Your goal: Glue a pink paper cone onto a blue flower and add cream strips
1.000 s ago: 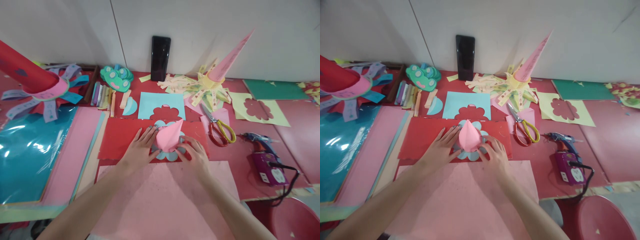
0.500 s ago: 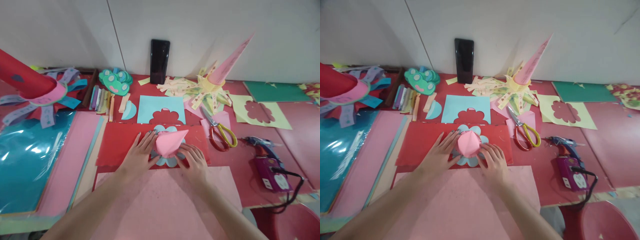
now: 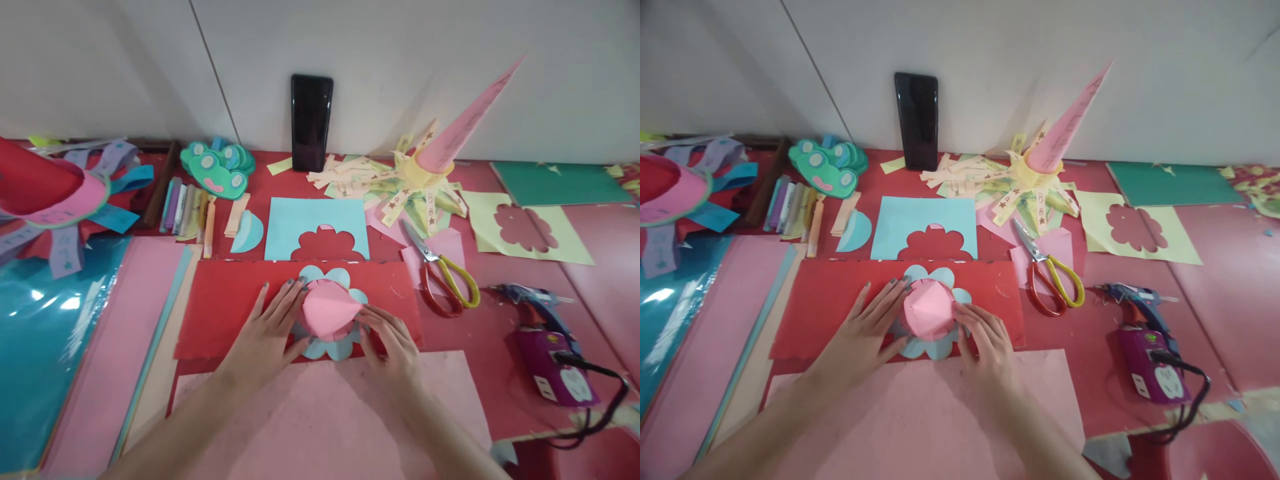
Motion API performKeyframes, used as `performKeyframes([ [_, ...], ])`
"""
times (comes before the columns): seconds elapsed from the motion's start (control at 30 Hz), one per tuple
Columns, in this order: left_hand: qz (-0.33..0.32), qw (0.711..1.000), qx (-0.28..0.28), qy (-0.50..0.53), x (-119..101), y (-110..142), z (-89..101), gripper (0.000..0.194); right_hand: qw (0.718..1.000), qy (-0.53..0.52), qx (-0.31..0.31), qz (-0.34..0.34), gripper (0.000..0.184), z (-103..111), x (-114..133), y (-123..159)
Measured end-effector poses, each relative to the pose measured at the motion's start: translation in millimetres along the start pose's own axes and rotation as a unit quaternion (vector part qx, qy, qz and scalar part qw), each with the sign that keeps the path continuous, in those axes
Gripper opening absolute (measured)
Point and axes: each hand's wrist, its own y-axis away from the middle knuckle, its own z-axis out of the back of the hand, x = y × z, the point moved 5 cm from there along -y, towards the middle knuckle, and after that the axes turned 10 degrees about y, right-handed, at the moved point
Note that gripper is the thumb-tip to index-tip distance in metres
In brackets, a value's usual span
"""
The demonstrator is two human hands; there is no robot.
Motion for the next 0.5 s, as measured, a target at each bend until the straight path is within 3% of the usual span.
performKeyframes([
  [0.27, -0.006, 1.0, -0.011, 0.012, 0, 1, 6.9, 0.069, 1.0, -0.019, 0.0, 0.003, 0.032, 13, -5, -10],
  [0.37, -0.016, 1.0, -0.005, 0.016, 0, -1, 7.4, 0.07, 0.999, -0.004, 0.035, -0.008, 0.039, 16, -6, -23],
  [0.5, -0.026, 0.999, -0.003, 0.024, 0, -2, 5.6, 0.071, 0.993, 0.01, 0.102, 0.057, 0.051, 3, -1, -40],
])
